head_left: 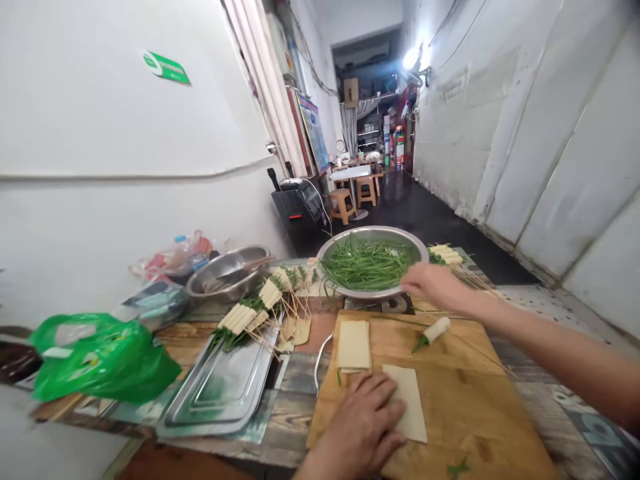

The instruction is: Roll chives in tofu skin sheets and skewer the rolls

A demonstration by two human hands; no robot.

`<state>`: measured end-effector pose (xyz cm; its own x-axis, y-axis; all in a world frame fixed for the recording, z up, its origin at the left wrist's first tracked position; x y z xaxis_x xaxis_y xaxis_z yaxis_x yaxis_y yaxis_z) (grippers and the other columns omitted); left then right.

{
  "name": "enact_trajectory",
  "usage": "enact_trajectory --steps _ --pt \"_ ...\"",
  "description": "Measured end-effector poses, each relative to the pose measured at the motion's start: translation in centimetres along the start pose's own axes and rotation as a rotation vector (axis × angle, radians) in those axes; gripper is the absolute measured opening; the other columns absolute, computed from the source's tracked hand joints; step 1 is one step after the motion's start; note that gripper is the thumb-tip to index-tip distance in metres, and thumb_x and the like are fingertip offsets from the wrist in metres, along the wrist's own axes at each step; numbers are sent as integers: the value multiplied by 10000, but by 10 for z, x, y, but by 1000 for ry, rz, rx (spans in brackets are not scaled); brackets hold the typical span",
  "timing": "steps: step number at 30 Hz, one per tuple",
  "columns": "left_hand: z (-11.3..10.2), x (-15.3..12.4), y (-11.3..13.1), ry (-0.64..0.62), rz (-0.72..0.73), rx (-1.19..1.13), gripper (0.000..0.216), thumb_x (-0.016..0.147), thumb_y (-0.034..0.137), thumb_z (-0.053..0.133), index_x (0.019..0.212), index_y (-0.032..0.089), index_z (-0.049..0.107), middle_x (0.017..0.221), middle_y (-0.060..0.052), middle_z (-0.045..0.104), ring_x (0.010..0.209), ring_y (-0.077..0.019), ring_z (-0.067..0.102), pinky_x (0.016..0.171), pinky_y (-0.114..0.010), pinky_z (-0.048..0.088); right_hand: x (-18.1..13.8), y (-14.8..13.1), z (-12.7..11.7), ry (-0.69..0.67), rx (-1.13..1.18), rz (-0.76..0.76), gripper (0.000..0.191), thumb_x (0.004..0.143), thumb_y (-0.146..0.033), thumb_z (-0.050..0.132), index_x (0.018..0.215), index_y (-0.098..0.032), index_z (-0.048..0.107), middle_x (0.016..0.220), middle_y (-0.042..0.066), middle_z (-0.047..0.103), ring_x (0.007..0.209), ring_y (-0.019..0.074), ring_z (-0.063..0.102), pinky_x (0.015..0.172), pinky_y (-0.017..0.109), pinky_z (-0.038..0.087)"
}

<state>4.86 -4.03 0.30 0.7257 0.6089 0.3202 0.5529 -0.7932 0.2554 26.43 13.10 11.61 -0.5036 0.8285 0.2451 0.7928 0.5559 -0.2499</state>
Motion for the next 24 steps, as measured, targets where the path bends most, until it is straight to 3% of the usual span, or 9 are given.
enact_trajectory --steps 4,8,10,12,16,19,24 --pt "12 -4 -11 178 90 37 382 858 477 575 1116 196 603 1201 -122 625 1155 -260 549 999 -435 451 96 31 15 -220 -121 25 101 707 -139 652 656 -181 728 729 51 711 722 193 645 652 262 448" --pt "23 -11 -24 367 164 103 298 913 405 522 1079 178 619 1049 -121 686 1039 -235 616 896 -368 517 141 38 59 -425 -202 -23 77 581 -149 744 646 -187 730 640 4 693 636 144 624 576 210 410" --pt "27 -12 -27 403 153 117 211 928 298 510 1064 191 630 1007 -102 701 1012 -216 633 858 -330 533 147 41 79 -495 -245 -46 102 542 -180 772 630 -166 722 609 5 679 624 141 618 573 208 402" --pt "31 -12 -28 422 130 112 182 923 242 516 1054 216 639 975 -84 710 989 -202 648 824 -306 547 148 46 94 -523 -288 -62 88 605 -208 736 607 -125 708 607 28 671 653 144 629 608 218 403" --pt "38 -11 -28 442 29 74 191 915 281 535 1065 242 648 973 -78 712 887 -180 679 758 -279 577 143 57 111 -521 -337 -97 86 674 -176 662 629 -111 695 680 63 691 711 162 646 659 242 423" --pt "40 -12 -29 464 30 82 196 910 279 542 1070 249 650 972 -77 714 878 -184 683 754 -283 585 144 61 109 -505 -350 -116 61 615 -166 698 672 -142 701 706 72 703 688 188 641 635 257 445" --pt "32 -10 -25 428 85 38 187 903 258 556 1063 219 645 995 -85 719 939 -204 674 786 -296 577 150 59 86 -412 -368 -159 128 689 -149 618 759 -140 726 878 101 717 802 191 639 697 257 448"
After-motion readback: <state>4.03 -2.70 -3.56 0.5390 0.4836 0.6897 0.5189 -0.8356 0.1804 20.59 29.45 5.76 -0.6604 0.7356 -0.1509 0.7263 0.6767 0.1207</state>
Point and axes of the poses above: each hand's wrist, its own x-axis towards the middle knuckle, its own z-axis out of the palm, y = z × x, the point moved 2 cm from there along x, towards the middle knuckle
